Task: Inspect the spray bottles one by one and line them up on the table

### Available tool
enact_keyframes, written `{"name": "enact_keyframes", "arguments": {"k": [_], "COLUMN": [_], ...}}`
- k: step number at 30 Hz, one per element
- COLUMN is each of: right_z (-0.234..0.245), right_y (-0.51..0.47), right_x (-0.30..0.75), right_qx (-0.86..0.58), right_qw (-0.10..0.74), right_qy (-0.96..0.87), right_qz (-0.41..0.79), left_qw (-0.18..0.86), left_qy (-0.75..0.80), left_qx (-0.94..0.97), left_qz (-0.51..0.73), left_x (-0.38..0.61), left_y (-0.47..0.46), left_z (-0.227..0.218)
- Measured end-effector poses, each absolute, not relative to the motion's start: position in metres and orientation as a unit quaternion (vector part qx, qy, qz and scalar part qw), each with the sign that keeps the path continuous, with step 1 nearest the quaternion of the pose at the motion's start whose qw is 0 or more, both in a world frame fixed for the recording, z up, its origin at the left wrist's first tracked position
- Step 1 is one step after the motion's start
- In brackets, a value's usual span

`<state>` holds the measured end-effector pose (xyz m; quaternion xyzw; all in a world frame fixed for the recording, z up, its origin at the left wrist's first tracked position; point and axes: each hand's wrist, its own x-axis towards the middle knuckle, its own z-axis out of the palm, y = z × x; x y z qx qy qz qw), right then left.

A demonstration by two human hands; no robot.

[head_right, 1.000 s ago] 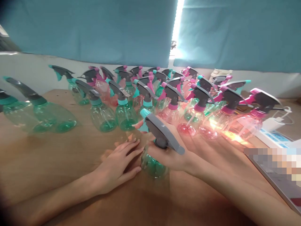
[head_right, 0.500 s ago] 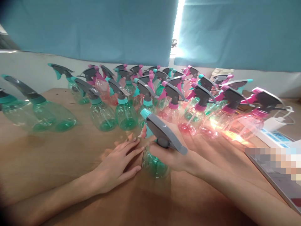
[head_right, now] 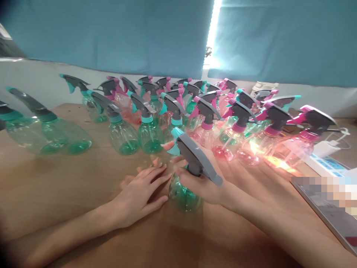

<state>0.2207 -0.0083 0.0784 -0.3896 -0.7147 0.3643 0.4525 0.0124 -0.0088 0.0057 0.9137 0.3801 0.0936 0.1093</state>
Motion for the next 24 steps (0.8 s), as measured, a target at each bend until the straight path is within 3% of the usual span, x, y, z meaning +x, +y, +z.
{"name": "enact_keyframes", "arguments": {"k": [24], "right_z": [0.0702], "right_y": [-0.01], "right_x": [0.2257], "right_qx": [-0.403], "right_qw": [0.437], "right_qy": [-0.699], "right_qz": [0.398], "left_qw": [0.114], "left_qy": [0.381], "left_qx": [0.912], "left_qz": [0.096], "left_x": [0.0125], "left_y": [-0.009], "left_z": [0.0058]}}
